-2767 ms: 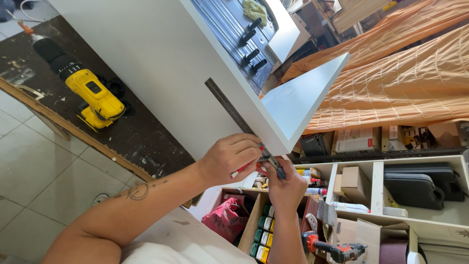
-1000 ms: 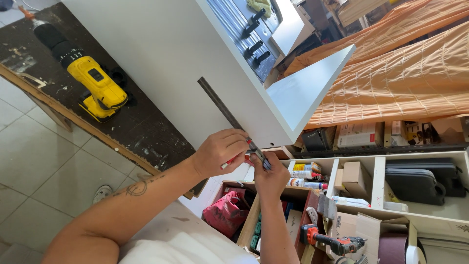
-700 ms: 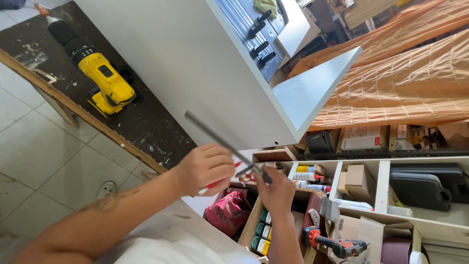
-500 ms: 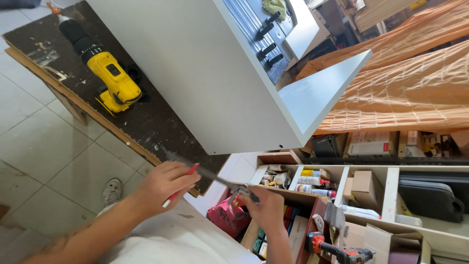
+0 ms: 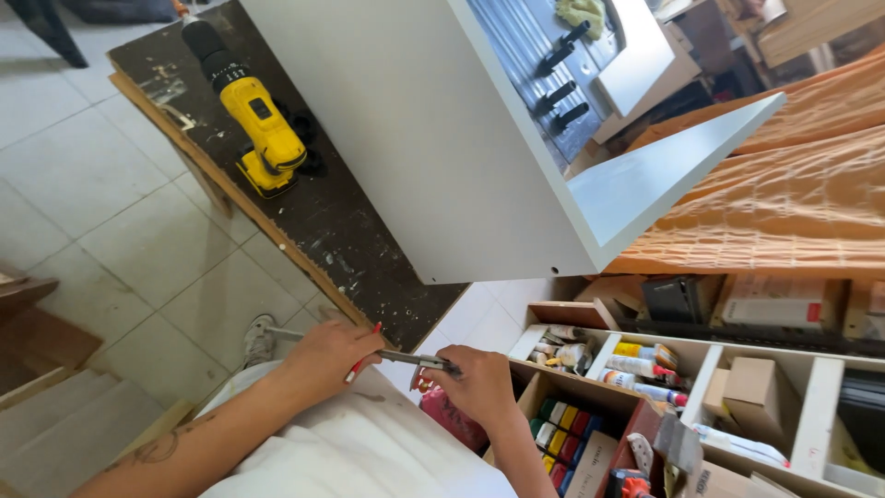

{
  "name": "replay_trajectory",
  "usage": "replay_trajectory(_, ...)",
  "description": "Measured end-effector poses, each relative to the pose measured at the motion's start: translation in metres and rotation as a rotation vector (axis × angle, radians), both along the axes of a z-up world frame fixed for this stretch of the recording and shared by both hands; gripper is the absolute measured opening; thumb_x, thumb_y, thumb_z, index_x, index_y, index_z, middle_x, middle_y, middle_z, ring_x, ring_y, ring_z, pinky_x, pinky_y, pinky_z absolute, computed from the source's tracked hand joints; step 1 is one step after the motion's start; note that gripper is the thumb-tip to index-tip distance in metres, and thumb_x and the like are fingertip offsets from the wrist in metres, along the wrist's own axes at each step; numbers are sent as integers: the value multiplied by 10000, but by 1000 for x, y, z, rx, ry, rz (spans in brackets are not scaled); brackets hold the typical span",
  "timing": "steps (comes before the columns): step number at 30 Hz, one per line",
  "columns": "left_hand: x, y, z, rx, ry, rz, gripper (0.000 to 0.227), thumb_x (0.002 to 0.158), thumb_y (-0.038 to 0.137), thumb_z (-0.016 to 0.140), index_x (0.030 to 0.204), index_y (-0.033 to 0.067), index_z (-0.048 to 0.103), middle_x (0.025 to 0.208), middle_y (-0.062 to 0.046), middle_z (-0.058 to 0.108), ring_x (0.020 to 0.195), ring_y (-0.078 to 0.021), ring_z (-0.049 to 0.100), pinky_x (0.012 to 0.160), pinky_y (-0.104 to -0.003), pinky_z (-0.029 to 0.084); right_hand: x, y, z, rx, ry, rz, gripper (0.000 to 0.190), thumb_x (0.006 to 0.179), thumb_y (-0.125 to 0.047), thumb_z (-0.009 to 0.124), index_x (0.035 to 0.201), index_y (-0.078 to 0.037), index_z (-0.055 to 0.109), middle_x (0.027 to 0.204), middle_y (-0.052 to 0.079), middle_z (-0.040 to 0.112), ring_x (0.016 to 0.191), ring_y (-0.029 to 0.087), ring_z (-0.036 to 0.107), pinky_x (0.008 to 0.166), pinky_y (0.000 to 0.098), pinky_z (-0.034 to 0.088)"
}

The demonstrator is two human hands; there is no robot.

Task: The person sorts through hardware in a box and then uses a ruler and pencil to mark measurements on a white cabinet component.

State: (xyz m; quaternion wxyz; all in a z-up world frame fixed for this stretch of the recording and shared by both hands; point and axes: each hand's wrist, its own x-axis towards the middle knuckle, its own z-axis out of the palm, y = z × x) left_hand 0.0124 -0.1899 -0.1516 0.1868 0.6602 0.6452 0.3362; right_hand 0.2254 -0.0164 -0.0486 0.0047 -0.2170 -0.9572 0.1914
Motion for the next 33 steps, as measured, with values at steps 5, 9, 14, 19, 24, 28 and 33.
replay_trajectory(5,4,1,12,85,15,218,130,1001,287,687,1073,179,690,981,-2,738,938,-267,663,898,-443,443,17,15,-29,-343,-141,-286,168,841,-401,856,876,-238,849,569,-75,682,524,82,553,571,268,442)
replay_trajectory(9,16,4,6,21,215,468,285,988,400,704,1225,242,709,1047,-36,724,1132,-245,686,1033,-458,476,30,34,-68,-528,-146,-462,256,819,-417,900,896,-181,838,652,73,752,655,230,732,667,355,575)
replay_trajectory(14,41,7,-15,-4,235,489,212,969,369,707,1154,266,702,975,-3,697,999,-227,718,933,-403,519,23,54,-119,-771,-65,-624,252,908,-380,825,882,-129,834,605,58,731,578,177,674,582,294,567)
replay_trajectory(19,69,-2,-13,-92,237,521,209,934,348,726,1124,262,712,949,-6,706,962,-238,736,883,-400,529,12,59,-141,-887,-54,-607,303,957,-357,782,941,-57,821,648,89,732,604,181,698,602,283,592)
replay_trajectory(24,85,-14,-2,-182,159,578,207,909,269,763,1112,246,726,957,-33,732,919,-269,753,848,-399,550,5,64,-160,-901,-46,-568,312,945,-389,783,941,-80,819,654,85,739,603,164,716,580,264,581)
replay_trajectory(28,78,-20,3,-202,60,578,183,911,215,761,1091,216,728,915,-53,739,865,-298,760,799,-407,576,-7,69,-173,-907,-6,-571,325,946,-385,777,943,-61,812,651,93,732,595,171,709,556,254,564)
replay_trajectory(33,54,-18,3,-184,28,535,185,887,182,781,1064,203,732,870,-72,740,803,-317,762,760,-412,598,-12,69,-174,-873,11,-625,307,957,-362,773,968,-57,809,669,97,740,596,176,713,530,258,566)
